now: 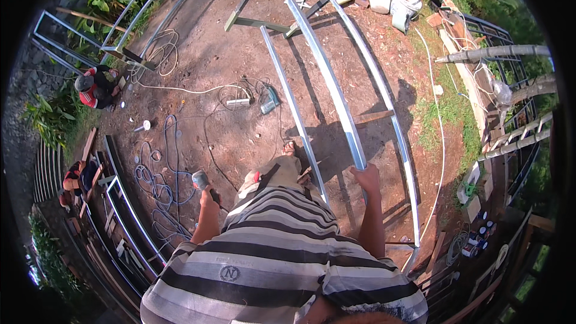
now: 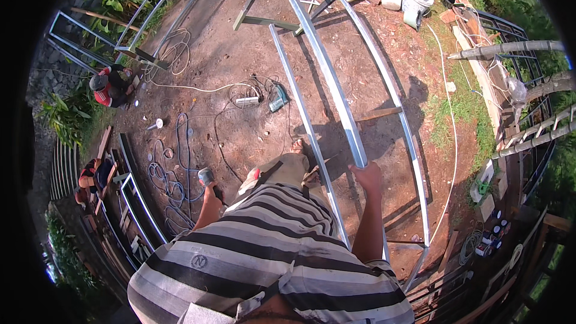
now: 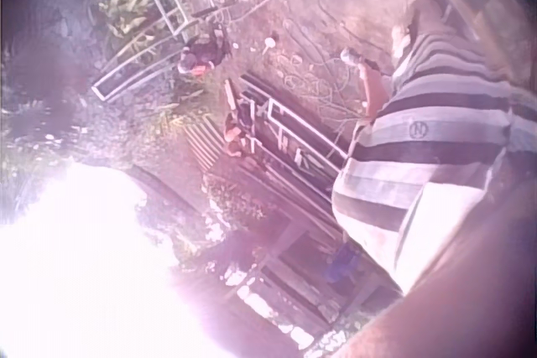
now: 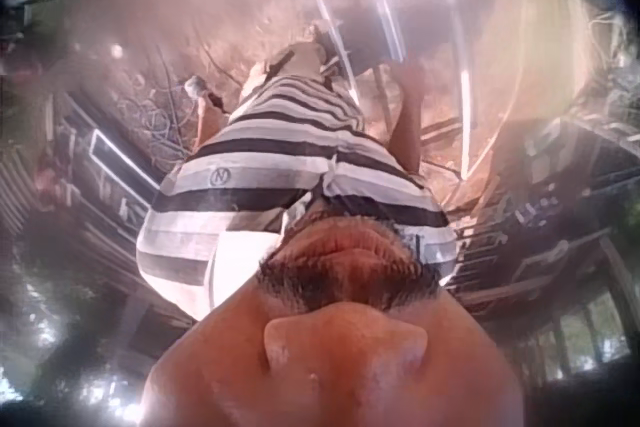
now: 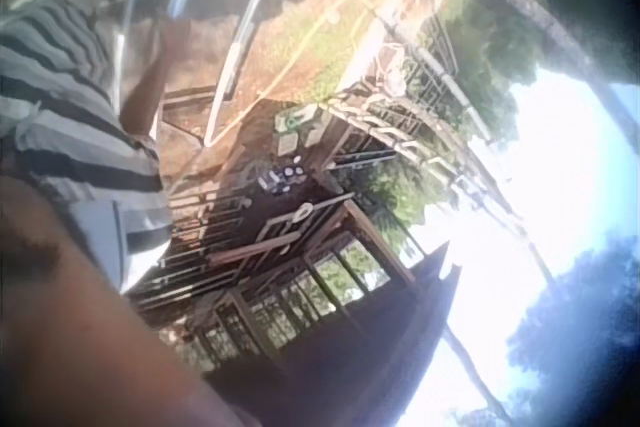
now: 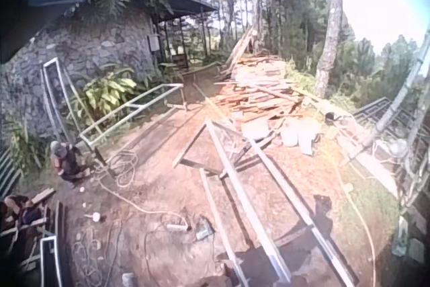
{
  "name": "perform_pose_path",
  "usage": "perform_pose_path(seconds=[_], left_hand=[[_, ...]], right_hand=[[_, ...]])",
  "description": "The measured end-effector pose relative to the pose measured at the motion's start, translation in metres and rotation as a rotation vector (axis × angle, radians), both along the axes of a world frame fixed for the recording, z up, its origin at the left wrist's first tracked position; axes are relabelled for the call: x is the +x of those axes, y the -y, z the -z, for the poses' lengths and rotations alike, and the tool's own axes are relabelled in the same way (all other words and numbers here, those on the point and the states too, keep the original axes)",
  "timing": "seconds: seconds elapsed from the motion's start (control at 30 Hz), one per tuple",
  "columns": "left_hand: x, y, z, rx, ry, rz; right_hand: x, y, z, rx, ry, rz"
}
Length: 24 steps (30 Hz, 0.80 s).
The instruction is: The person uses an angle grinder to smooth the edges of a metal frame structure. They move around the frame, grinding different sections while holding the tool with both hands.
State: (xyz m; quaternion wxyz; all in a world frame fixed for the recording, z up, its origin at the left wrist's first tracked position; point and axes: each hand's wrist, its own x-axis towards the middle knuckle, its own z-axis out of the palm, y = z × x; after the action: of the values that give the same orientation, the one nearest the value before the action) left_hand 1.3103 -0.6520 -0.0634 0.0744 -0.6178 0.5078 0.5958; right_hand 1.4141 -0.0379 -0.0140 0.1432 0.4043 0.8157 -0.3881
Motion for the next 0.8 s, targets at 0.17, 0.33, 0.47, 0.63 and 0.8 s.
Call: perform_pose_path(seconds=[0.17, 0.33, 0.47, 0.63, 0.8], left_hand=[[0.052, -0.014, -0.03, 0.052, 0.104, 0.028], [0.082, 0.01, -0.057, 0.062, 0.035, 0.048], [0.099, 0.038, -0.076, 0.033, 0.025, 0.093], [0.109, 0.064, -0.097, 0.022, 0.037, 0.131], [0.093, 0.089, -0.108, 0.023, 0.031, 0.166]], right_hand=[[-0.001, 0.047, -0.01, -0.387, -0.109, 0.074], [-0.002, 0.071, -0.012, -0.537, -0.125, -0.033], [-0.008, 0.092, 0.0, -0.532, -0.02, -0.061], [-0.001, 0.13, 0.033, -0.612, -0.07, -0.065], [-0.006, 0.172, 0.033, -0.536, 0.023, -0.195]])
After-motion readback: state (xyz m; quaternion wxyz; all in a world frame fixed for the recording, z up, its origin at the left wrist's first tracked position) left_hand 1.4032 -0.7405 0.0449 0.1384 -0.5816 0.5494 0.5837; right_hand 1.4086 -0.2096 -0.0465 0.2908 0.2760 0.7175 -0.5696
